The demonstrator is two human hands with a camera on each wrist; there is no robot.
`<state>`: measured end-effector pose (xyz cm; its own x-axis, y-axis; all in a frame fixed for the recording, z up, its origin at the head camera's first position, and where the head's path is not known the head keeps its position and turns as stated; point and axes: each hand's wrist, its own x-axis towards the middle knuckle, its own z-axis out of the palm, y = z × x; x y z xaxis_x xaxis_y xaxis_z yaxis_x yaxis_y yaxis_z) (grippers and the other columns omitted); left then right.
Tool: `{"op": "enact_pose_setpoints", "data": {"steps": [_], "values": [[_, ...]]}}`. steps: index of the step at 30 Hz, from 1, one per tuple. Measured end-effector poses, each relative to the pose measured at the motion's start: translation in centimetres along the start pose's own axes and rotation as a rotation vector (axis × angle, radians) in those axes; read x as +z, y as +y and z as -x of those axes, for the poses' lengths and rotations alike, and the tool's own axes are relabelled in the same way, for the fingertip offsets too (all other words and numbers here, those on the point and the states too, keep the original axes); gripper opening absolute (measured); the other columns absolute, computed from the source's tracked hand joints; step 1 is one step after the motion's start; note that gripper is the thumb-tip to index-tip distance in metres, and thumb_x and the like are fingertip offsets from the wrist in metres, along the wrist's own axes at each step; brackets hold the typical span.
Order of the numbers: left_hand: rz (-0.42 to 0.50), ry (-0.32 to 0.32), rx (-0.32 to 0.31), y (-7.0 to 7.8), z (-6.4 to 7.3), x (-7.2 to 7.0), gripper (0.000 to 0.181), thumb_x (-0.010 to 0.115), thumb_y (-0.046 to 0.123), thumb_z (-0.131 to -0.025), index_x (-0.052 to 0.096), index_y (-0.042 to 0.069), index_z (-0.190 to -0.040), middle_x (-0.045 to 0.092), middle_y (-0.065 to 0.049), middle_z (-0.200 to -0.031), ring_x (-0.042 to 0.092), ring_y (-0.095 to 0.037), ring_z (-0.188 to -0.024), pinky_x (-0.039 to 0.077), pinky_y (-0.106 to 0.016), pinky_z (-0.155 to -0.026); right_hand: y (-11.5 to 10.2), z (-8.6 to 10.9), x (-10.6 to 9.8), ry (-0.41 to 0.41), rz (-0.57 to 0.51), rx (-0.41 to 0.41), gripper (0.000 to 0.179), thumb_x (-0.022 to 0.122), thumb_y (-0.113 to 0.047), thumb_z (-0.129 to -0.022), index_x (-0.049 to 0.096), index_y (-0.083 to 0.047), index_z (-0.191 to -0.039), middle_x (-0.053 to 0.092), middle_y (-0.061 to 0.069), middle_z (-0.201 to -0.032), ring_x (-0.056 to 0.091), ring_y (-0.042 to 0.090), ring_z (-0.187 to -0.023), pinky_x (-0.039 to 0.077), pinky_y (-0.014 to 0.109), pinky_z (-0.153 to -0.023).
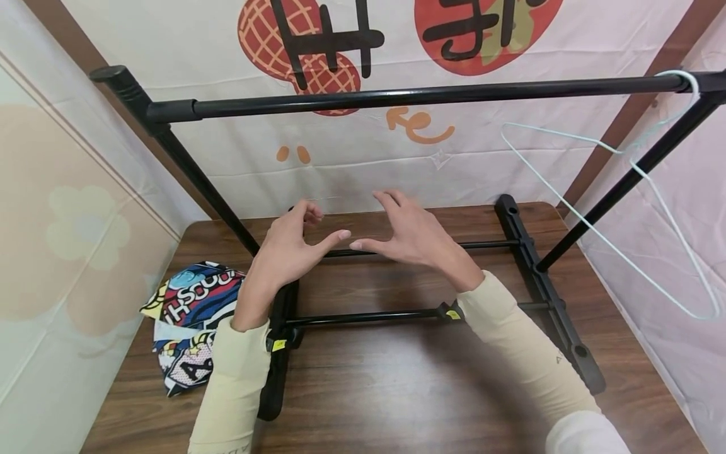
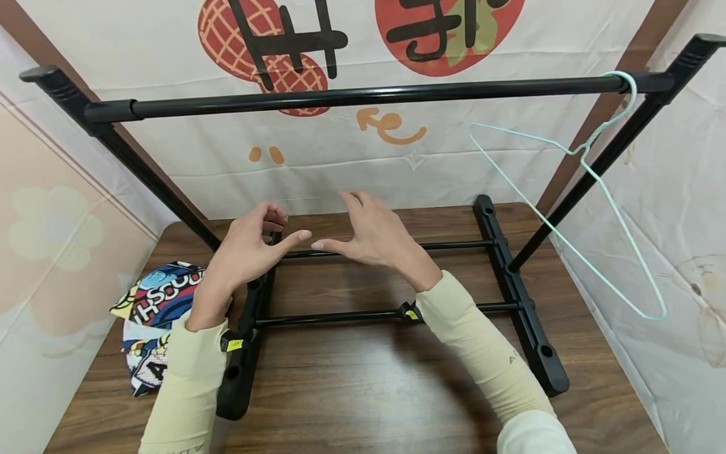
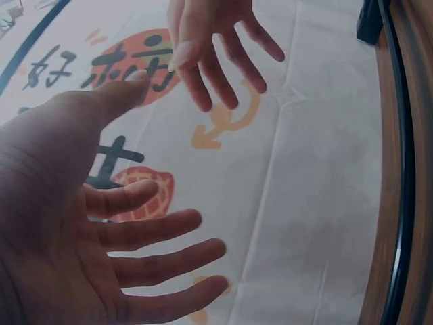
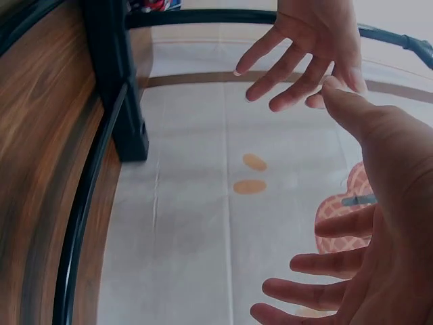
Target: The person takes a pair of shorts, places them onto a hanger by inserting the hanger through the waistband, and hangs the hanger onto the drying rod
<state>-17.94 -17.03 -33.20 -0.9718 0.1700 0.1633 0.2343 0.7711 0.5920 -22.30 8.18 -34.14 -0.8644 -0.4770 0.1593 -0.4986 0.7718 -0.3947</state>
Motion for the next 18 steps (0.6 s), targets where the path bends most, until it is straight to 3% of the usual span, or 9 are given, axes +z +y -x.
{"op": "enact_pose_setpoints", "data": {"steps": [10,18], "values": [[-0.017,-0.061,-0.023,0.2,3.1,-2.0,0.053,0.063,0.061,-0.1,0.063,0.014,-0.124,0.076,-0.007,-0.115,0.074,-0.025,-0.105,0.058,-0.049,-0.091,-1.9,1.1,0.2,-0.01,-0.115,-0.068,0.081,0.069,-0.073,-0.088,0.059,-0.017,-0.145,0.059,0.004,-0.144,0.063,0.024,-0.125,0.056,0.046,-0.102],[-0.104,-0.167,-0.132,-0.7,5.5,-3.3,0.061,0.059,0.061,-0.102,0.063,0.007,-0.131,0.075,-0.011,-0.112,0.072,-0.023,-0.098,0.059,-0.044,-0.083,-3.0,1.7,0.9,-0.04,-0.249,-0.096,0.076,0.07,-0.067,-0.092,0.058,-0.016,-0.147,0.06,0.004,-0.147,0.06,0.023,-0.135,0.052,0.046,-0.11]]}}
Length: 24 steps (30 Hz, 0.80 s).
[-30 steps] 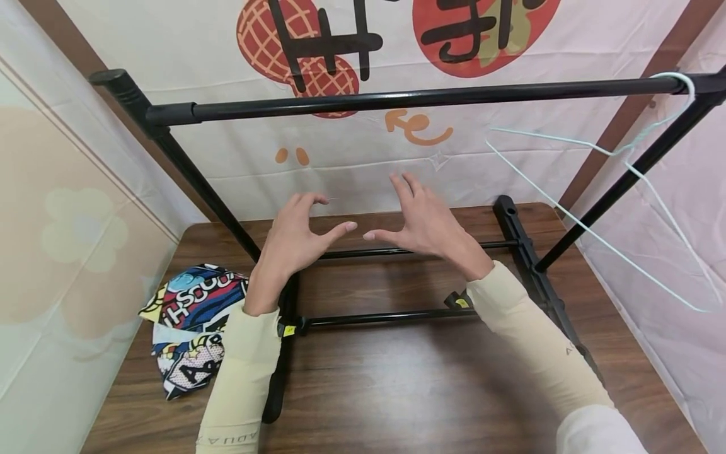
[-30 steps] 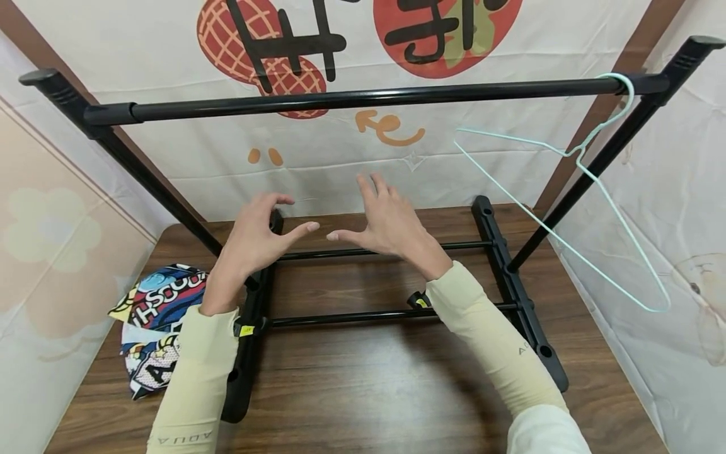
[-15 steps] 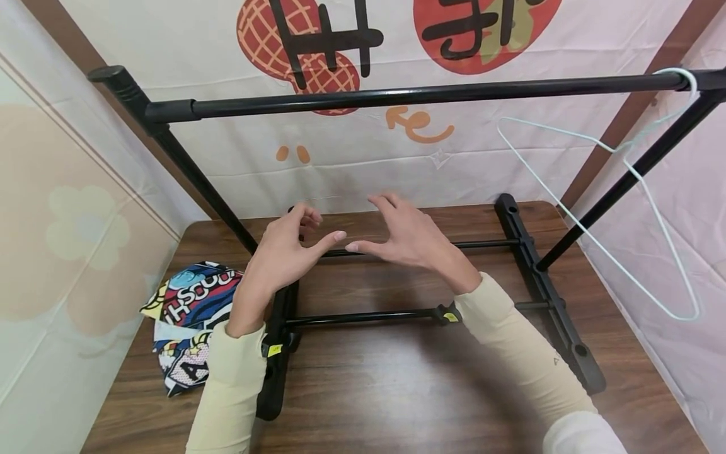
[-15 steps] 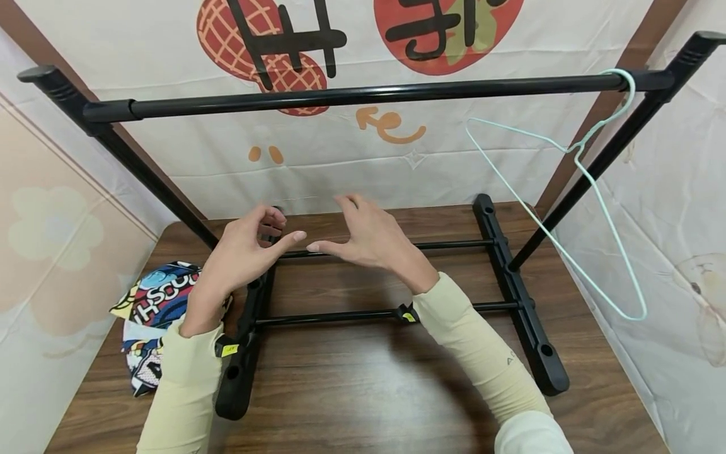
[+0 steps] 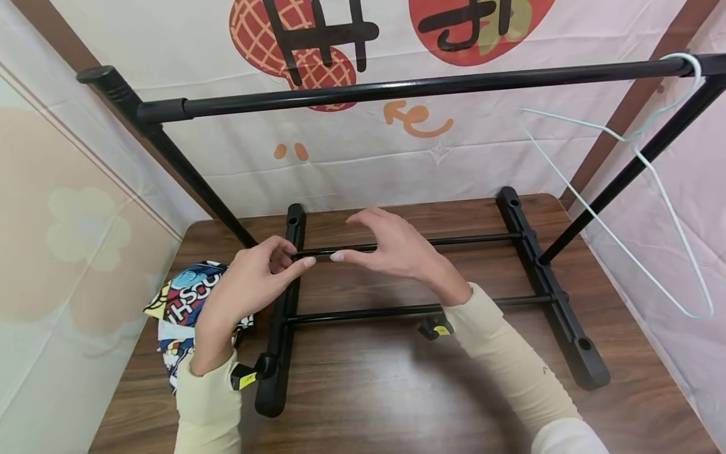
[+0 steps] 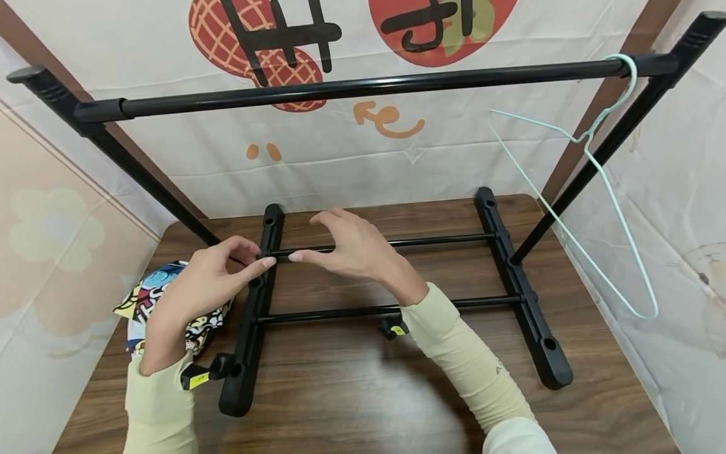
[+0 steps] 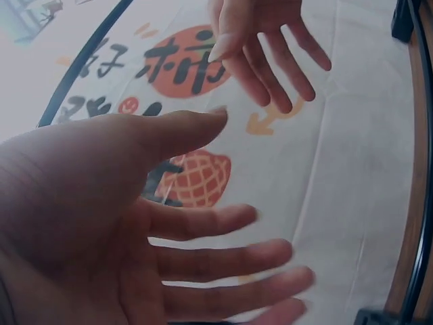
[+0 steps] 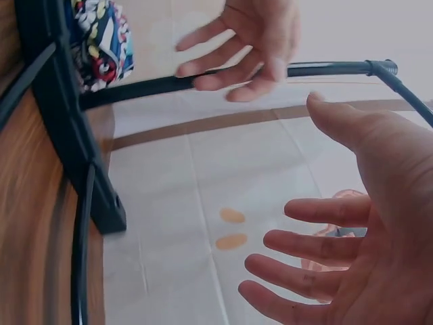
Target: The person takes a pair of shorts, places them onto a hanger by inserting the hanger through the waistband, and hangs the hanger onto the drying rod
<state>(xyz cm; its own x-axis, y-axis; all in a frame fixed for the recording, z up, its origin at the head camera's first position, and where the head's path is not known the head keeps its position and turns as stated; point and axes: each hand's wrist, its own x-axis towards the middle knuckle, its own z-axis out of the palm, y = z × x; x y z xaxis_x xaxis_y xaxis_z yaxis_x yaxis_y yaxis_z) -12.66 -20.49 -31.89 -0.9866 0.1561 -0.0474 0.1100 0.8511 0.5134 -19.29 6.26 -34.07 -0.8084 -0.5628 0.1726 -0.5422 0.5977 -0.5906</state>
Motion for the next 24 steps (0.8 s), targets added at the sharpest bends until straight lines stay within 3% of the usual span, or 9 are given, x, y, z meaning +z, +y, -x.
{"op": "enact_pose_setpoints", "data": {"steps": [8,12,17,20,24], "values": [[-0.033,-0.019,-0.073,-2.4,1.3,-0.1,0.066,0.057,0.064,-0.102,0.061,0.006,-0.134,0.075,-0.013,-0.114,0.072,-0.026,-0.099,0.057,-0.04,-0.078,-0.8,0.1,2.1,-0.021,-0.08,-0.033,0.073,0.073,-0.062,-0.092,0.058,-0.016,-0.146,0.062,0.002,-0.144,0.062,0.019,-0.132,0.053,0.042,-0.109],[-0.031,-0.009,-0.116,-4.1,1.9,-0.3,0.069,0.055,0.065,-0.102,0.061,0.004,-0.135,0.073,-0.017,-0.118,0.071,-0.032,-0.104,0.058,-0.045,-0.081,-1.2,0.0,3.4,-0.038,-0.126,-0.053,0.066,0.075,-0.057,-0.093,0.06,-0.017,-0.144,0.064,-0.001,-0.14,0.063,0.015,-0.126,0.055,0.039,-0.104],[-0.06,0.029,-0.175,-6.8,2.5,-0.1,0.069,0.053,0.065,-0.103,0.062,0.003,-0.133,0.072,-0.024,-0.121,0.069,-0.038,-0.108,0.057,-0.046,-0.078,-1.6,-0.3,5.2,-0.086,-0.156,-0.059,0.066,0.074,-0.056,-0.095,0.058,-0.016,-0.146,0.064,0.0,-0.141,0.062,0.015,-0.124,0.055,0.036,-0.1],[-0.065,0.057,-0.212,-8.4,2.8,0.2,0.069,0.054,0.065,-0.102,0.063,0.003,-0.132,0.07,-0.027,-0.124,0.068,-0.042,-0.111,0.056,-0.047,-0.076,-1.6,-0.4,6.0,-0.119,-0.153,-0.06,0.068,0.072,-0.056,-0.096,0.056,-0.014,-0.148,0.062,0.002,-0.144,0.061,0.015,-0.13,0.054,0.035,-0.105],[-0.059,0.126,-0.223,-10.3,3.2,0.8,0.067,0.06,0.062,-0.101,0.063,0.003,-0.132,0.069,-0.03,-0.127,0.069,-0.045,-0.111,0.056,-0.05,-0.076,-1.6,-0.6,7.0,-0.149,-0.181,-0.045,0.067,0.072,-0.054,-0.097,0.055,-0.015,-0.148,0.061,0.002,-0.146,0.061,0.014,-0.128,0.054,0.031,-0.104]]}}
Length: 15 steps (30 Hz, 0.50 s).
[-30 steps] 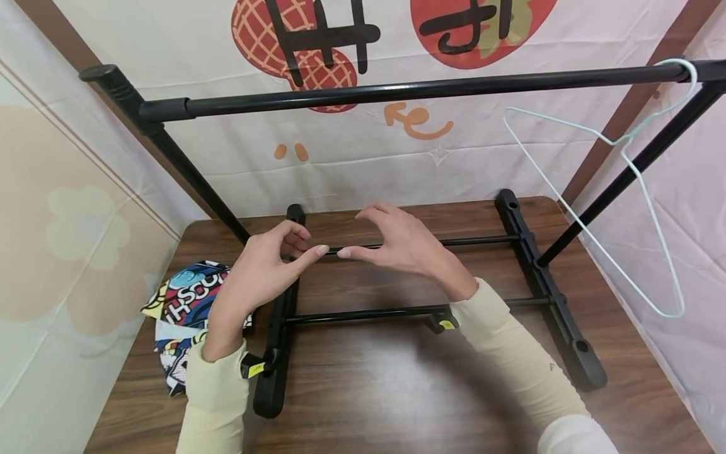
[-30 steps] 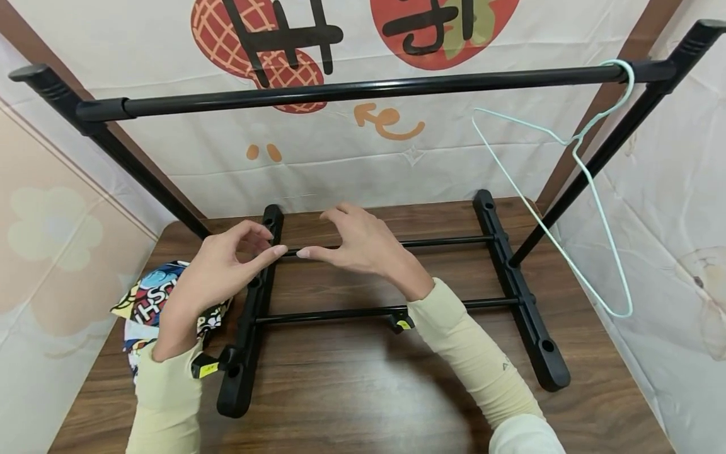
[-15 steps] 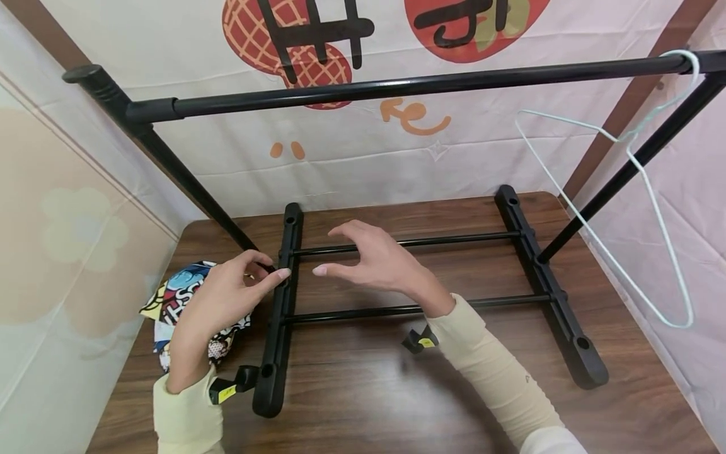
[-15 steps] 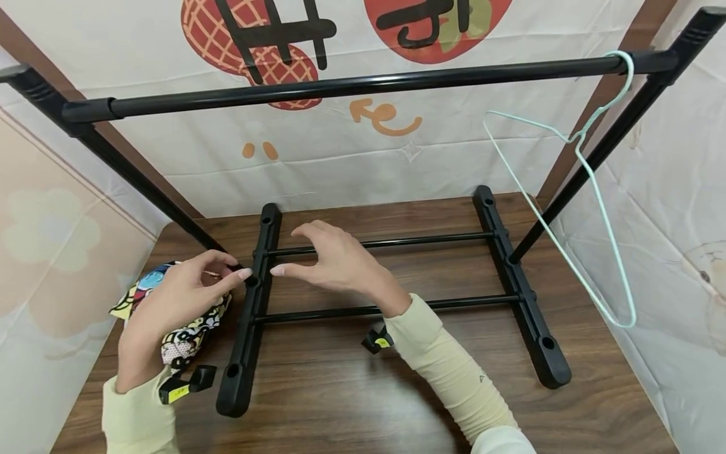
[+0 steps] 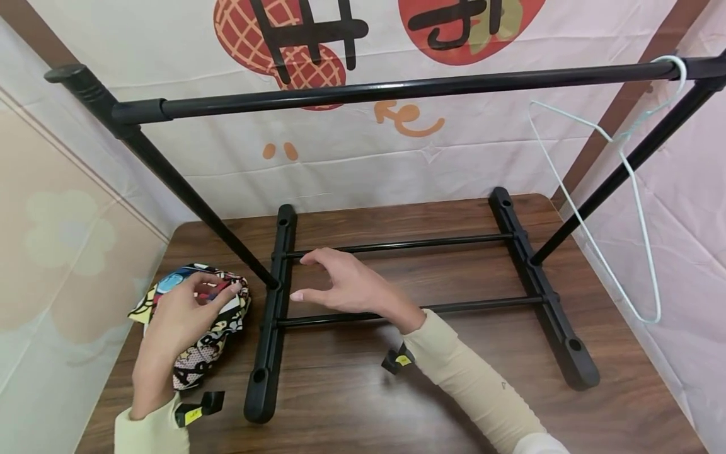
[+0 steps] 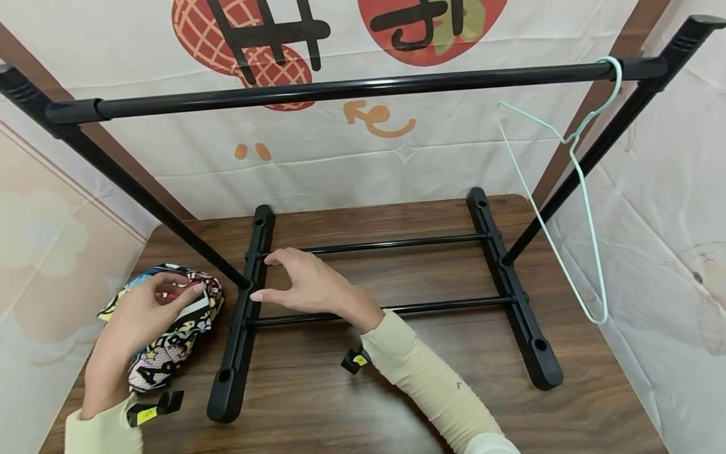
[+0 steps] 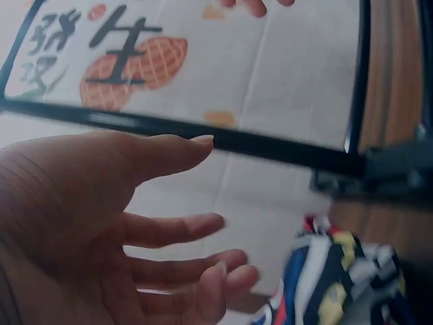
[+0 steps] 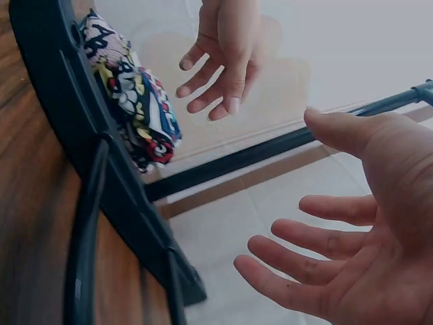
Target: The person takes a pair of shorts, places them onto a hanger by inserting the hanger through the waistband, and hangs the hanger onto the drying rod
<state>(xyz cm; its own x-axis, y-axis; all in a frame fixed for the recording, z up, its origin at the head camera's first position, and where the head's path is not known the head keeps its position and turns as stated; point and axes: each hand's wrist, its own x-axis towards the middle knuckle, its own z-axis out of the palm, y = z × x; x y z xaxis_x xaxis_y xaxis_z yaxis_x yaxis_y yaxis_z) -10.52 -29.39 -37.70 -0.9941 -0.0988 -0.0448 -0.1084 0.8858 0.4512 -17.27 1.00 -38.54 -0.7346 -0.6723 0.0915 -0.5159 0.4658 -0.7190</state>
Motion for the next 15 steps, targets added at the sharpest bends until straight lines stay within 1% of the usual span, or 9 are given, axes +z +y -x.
{"op": "enact_pose_setpoints", "data": {"steps": [4,7,8,9,11,12,15], "values": [[0.023,0.073,0.018,-2.0,0.0,0.5,0.069,0.067,0.056,-0.099,0.061,-0.001,-0.137,0.066,-0.033,-0.131,0.068,-0.05,-0.111,0.056,-0.055,-0.077,0.0,-0.4,1.1,-0.01,-0.051,-0.006,0.063,0.074,-0.052,-0.096,0.057,-0.016,-0.146,0.059,0.002,-0.145,0.063,0.012,-0.119,0.055,0.024,-0.096],[0.04,0.101,0.023,-3.3,-0.2,0.6,0.073,0.069,0.053,-0.098,0.057,-0.005,-0.141,0.06,-0.037,-0.136,0.061,-0.054,-0.117,0.053,-0.061,-0.082,-0.2,-0.9,2.0,-0.018,-0.071,-0.019,0.062,0.074,-0.051,-0.096,0.057,-0.017,-0.145,0.058,0.002,-0.147,0.063,0.01,-0.116,0.055,0.021,-0.095],[0.041,0.109,0.017,-3.7,-0.2,0.7,0.075,0.069,0.053,-0.098,0.056,-0.005,-0.143,0.058,-0.038,-0.136,0.06,-0.054,-0.118,0.052,-0.063,-0.083,-0.3,-1.0,2.3,-0.023,-0.073,-0.017,0.062,0.073,-0.051,-0.096,0.057,-0.017,-0.146,0.057,0.001,-0.149,0.062,0.009,-0.116,0.054,0.022,-0.097],[0.048,0.109,0.005,-4.1,-0.2,0.7,0.076,0.069,0.053,-0.099,0.054,-0.006,-0.145,0.055,-0.04,-0.138,0.057,-0.055,-0.119,0.05,-0.064,-0.084,-0.3,-1.2,2.6,-0.027,-0.075,-0.016,0.062,0.073,-0.051,-0.097,0.056,-0.018,-0.146,0.057,0.001,-0.15,0.062,0.008,-0.112,0.054,0.023,-0.096],[0.053,0.134,-0.013,-4.8,-0.2,0.9,0.077,0.069,0.052,-0.099,0.053,-0.006,-0.147,0.053,-0.041,-0.14,0.055,-0.057,-0.12,0.048,-0.066,-0.086,-0.5,-1.5,3.3,-0.032,-0.079,-0.013,0.063,0.071,-0.052,-0.097,0.056,-0.019,-0.148,0.056,-0.001,-0.154,0.06,0.007,-0.106,0.052,0.023,-0.096],[0.055,0.148,-0.029,-5.1,-0.1,1.0,0.077,0.069,0.052,-0.099,0.052,-0.005,-0.148,0.052,-0.04,-0.14,0.054,-0.056,-0.121,0.047,-0.064,-0.086,-0.6,-1.7,3.6,-0.033,-0.076,-0.015,0.063,0.071,-0.053,-0.098,0.055,-0.02,-0.149,0.055,-0.001,-0.154,0.06,0.006,-0.101,0.05,0.023,-0.095],[0.067,0.195,-0.076,-5.9,-0.1,1.3,0.078,0.069,0.051,-0.099,0.05,-0.005,-0.149,0.052,-0.038,-0.13,0.048,-0.054,-0.12,0.04,-0.059,-0.086,-0.9,-2.4,4.8,-0.042,-0.104,-0.021,0.062,0.07,-0.051,-0.099,0.055,-0.02,-0.15,0.057,0.0,-0.152,0.061,0.008,-0.089,0.051,0.02,-0.086]]}}
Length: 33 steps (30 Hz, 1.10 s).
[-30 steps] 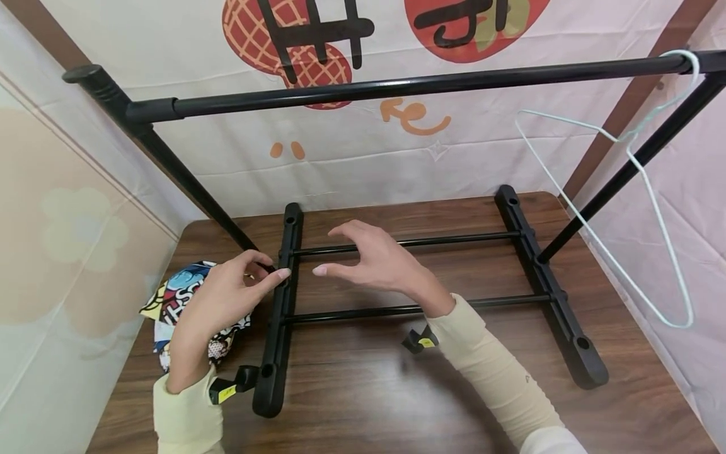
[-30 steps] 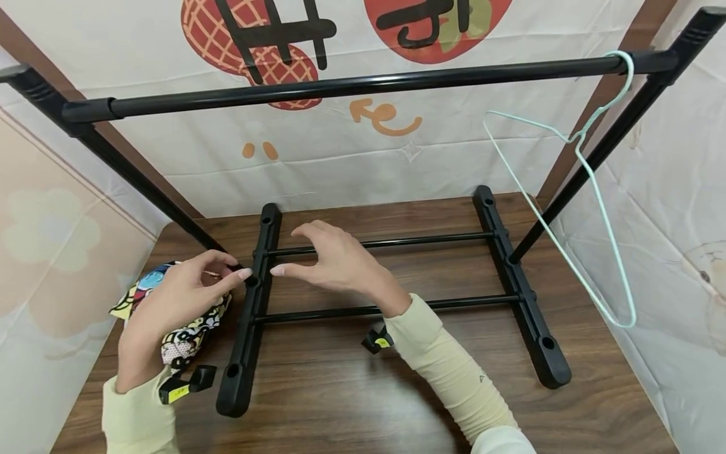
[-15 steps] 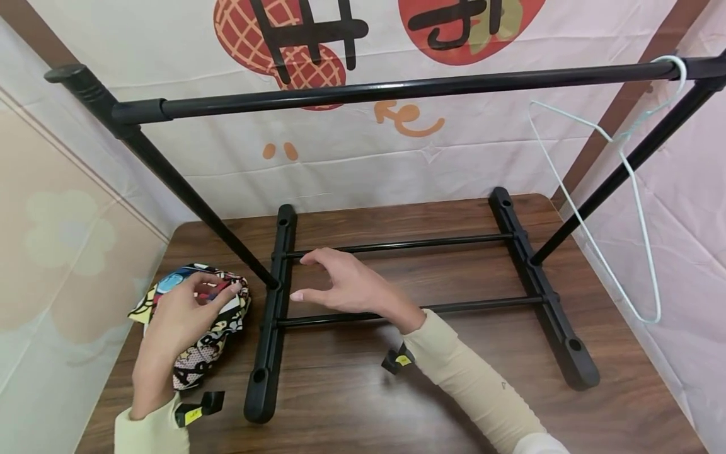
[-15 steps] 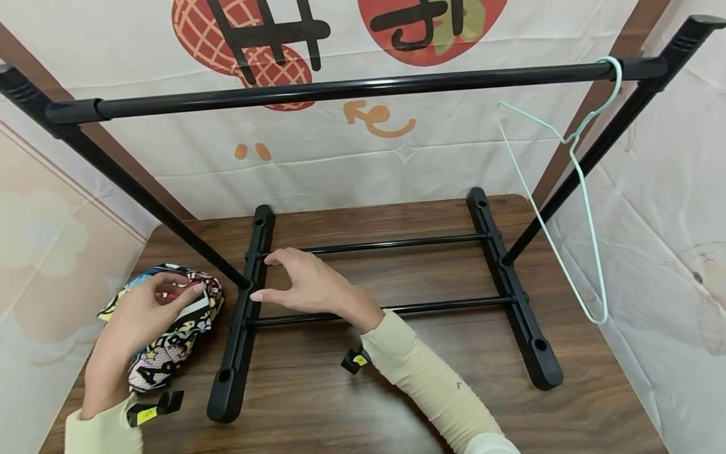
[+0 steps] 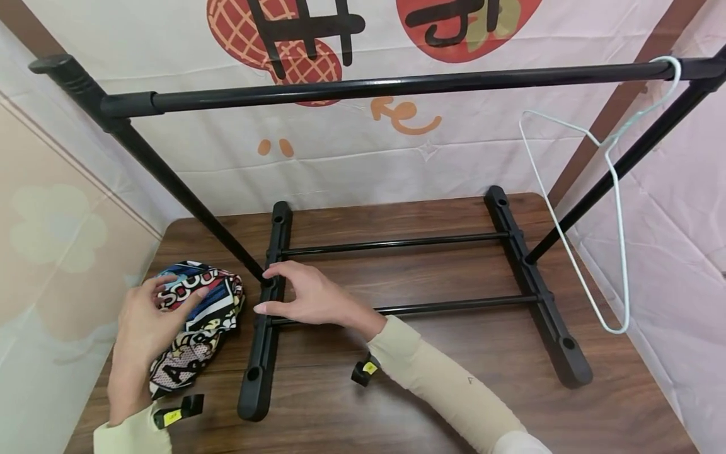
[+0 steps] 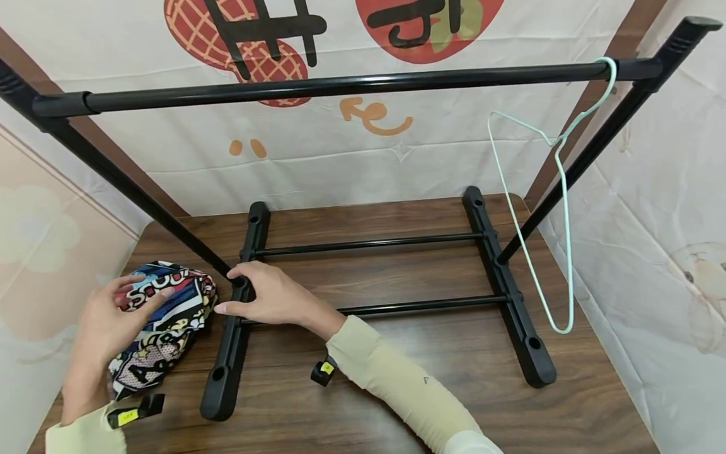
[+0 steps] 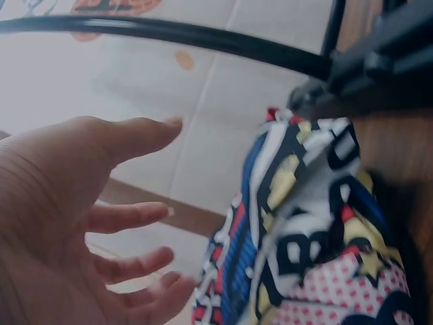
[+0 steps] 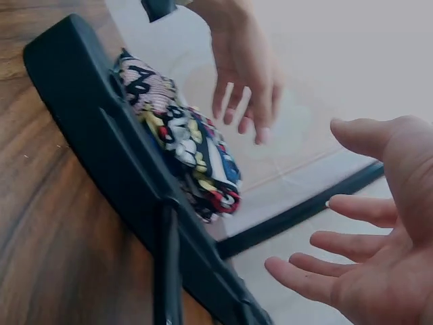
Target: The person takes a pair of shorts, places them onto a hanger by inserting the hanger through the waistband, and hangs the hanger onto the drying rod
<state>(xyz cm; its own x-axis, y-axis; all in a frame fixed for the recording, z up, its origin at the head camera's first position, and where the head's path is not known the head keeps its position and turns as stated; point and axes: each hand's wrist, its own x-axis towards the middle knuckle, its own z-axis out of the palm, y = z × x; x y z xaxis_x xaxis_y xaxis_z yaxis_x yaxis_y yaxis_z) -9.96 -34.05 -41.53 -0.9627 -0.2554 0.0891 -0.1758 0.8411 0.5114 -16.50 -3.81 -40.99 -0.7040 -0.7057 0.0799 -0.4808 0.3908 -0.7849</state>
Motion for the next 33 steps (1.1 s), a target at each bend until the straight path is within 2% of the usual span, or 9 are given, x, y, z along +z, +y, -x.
{"op": "enact_pose_setpoints", "data": {"steps": [4,8,14,17,20,24,28,31,33], "values": [[0.018,0.032,-0.079,-0.7,-0.1,0.3,0.081,0.068,0.052,-0.098,0.046,-0.003,-0.154,0.045,-0.041,-0.134,0.036,-0.055,-0.129,0.035,-0.062,-0.091,-0.2,-1.0,1.4,-0.03,-0.103,0.033,0.056,0.07,-0.048,-0.1,0.057,-0.021,-0.147,0.06,0.005,-0.149,0.07,0.009,-0.106,0.054,0.015,-0.087],[0.06,0.047,-0.171,-1.7,-0.2,0.6,0.084,0.068,0.053,-0.097,0.042,0.002,-0.158,0.032,-0.046,-0.151,0.03,-0.059,-0.139,0.035,-0.07,-0.099,-0.7,-1.8,2.6,-0.056,-0.206,0.092,0.053,0.071,-0.043,-0.1,0.057,-0.021,-0.147,0.06,0.005,-0.152,0.065,0.014,-0.132,0.055,0.017,-0.097],[0.082,0.048,-0.257,-3.5,-0.7,0.8,0.094,0.065,0.058,-0.097,0.029,0.003,-0.164,0.027,-0.044,-0.158,0.032,-0.059,-0.14,0.036,-0.073,-0.103,-2.3,-3.2,4.4,-0.06,-0.283,0.147,0.069,0.072,-0.042,-0.099,0.045,-0.02,-0.158,0.052,-0.002,-0.161,0.059,0.018,-0.142,0.051,0.02,-0.107],[0.077,0.035,-0.315,-4.4,-0.8,0.9,0.101,0.064,0.063,-0.095,0.021,0.007,-0.167,0.026,-0.042,-0.159,0.035,-0.058,-0.137,0.038,-0.072,-0.101,-3.1,-4.1,5.3,-0.068,-0.373,0.195,0.076,0.075,-0.041,-0.098,0.04,-0.02,-0.162,0.048,-0.001,-0.164,0.059,0.018,-0.14,0.051,0.02,-0.105],[0.079,0.002,-0.361,-5.1,-0.8,1.1,0.105,0.062,0.067,-0.094,0.012,0.013,-0.17,0.015,-0.04,-0.164,0.032,-0.062,-0.141,0.037,-0.076,-0.104,-3.4,-5.2,6.1,-0.097,-0.568,0.268,0.075,0.075,-0.037,-0.098,0.039,-0.022,-0.161,0.046,-0.001,-0.163,0.064,0.015,-0.128,0.058,0.029,-0.095],[0.087,-0.053,-0.386,-6.0,-0.8,1.2,0.109,0.059,0.07,-0.095,-0.001,0.019,-0.17,-0.004,-0.033,-0.171,0.021,-0.067,-0.148,0.031,-0.082,-0.109,-3.3,-6.7,6.9,-0.114,-0.826,0.392,0.072,0.074,-0.032,-0.098,0.037,-0.02,-0.159,0.049,0.002,-0.153,0.064,0.017,-0.12,0.061,0.055,-0.092],[0.107,-0.081,-0.39,-6.6,-0.9,1.7,0.11,0.057,0.071,-0.095,-0.007,0.023,-0.17,-0.009,-0.029,-0.172,0.02,-0.067,-0.149,0.03,-0.082,-0.109,-3.2,-7.7,7.7,-0.072,-0.861,0.488,0.08,0.075,-0.033,-0.097,0.029,-0.023,-0.161,0.041,0.003,-0.158,0.056,0.027,-0.135,0.053,0.07,-0.098],[0.113,-0.081,-0.384,-7.0,-1.1,2.2,0.108,0.056,0.071,-0.095,-0.006,0.022,-0.17,-0.004,-0.033,-0.171,0.024,-0.067,-0.146,0.032,-0.082,-0.109,-3.3,-8.3,8.7,-0.017,-0.873,0.54,0.094,0.077,-0.034,-0.096,0.016,-0.028,-0.167,0.027,0.003,-0.169,0.052,0.031,-0.142,0.052,0.073,-0.097],[0.117,-0.075,-0.372,-7.2,-1.2,2.5,0.107,0.056,0.07,-0.096,-0.003,0.019,-0.17,0.006,-0.038,-0.168,0.027,-0.065,-0.145,0.033,-0.079,-0.109,-3.3,-8.7,9.7,0.03,-0.912,0.574,0.099,0.078,-0.032,-0.096,0.011,-0.027,-0.168,0.023,0.006,-0.171,0.052,0.035,-0.142,0.052,0.074,-0.096]]}}
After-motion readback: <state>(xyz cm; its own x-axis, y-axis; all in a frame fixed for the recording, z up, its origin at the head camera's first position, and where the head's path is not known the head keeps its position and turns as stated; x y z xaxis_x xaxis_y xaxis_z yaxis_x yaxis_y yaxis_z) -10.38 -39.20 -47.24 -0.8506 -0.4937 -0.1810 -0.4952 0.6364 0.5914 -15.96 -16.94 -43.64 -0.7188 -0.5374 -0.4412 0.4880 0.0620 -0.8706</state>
